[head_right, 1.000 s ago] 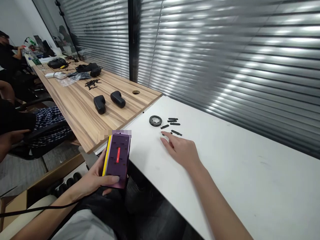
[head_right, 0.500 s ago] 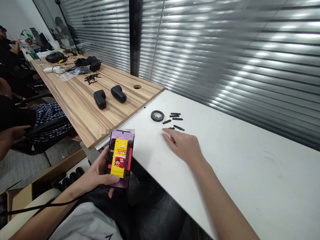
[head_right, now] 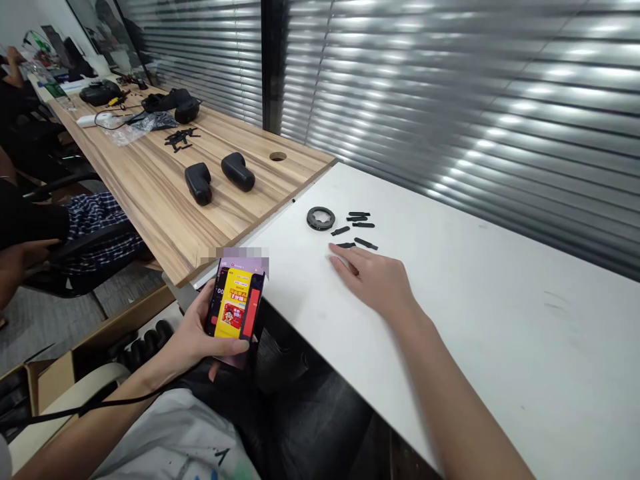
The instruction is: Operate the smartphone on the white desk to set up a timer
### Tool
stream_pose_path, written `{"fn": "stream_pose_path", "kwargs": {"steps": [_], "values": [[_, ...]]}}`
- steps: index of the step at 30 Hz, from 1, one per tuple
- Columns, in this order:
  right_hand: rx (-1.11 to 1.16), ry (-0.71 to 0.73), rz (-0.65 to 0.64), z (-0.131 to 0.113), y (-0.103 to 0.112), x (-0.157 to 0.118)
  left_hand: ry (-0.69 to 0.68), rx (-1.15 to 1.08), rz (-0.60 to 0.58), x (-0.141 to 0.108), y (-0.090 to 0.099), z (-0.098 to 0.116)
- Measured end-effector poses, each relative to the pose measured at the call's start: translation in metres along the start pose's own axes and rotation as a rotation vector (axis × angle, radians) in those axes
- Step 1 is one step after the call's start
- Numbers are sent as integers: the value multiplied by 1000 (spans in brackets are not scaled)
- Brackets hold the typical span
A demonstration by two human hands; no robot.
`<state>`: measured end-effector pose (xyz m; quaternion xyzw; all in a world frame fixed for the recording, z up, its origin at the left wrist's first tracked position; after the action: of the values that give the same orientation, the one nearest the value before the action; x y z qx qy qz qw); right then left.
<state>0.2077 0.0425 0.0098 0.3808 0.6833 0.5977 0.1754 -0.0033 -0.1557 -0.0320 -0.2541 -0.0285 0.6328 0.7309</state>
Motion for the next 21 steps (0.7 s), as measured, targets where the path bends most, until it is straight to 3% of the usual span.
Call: {"fn": "stream_pose_path", "kwargs": {"steps": [3,6,10,13,15,17,21], "values": [[20,-27,-32,4,-2,1,-31,33,118,-3,8,3],[60,-61,-50,3,1,3,-84,-10,142,-3,8,3],[381,-95,-10,-18,8,4,-60,-97,57,6,-1,-13],[889,0,-142,-55,-9,6,-49,-126,-20,15,-8,-24],[1110,67,-238,-78,-21,5,-68,-133,-72,21,-12,-27],[1185,83,-292,-87,-30,4,-86,-141,-112,26,-15,-27],[1121,31,-311,-82,-40,3,-68,-162,-141,30,-15,-29]]}}
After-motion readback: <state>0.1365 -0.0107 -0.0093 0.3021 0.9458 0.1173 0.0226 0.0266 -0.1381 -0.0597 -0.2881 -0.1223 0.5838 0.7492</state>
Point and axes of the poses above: each hand's wrist, its own x-axis towards the middle knuckle, its own y-axis out of the back of the hand, z = x × y, the point moved 10 cm from there along x, towards the middle knuckle, and after that the axes turned 13 degrees about -z, right-handed, at the moved point
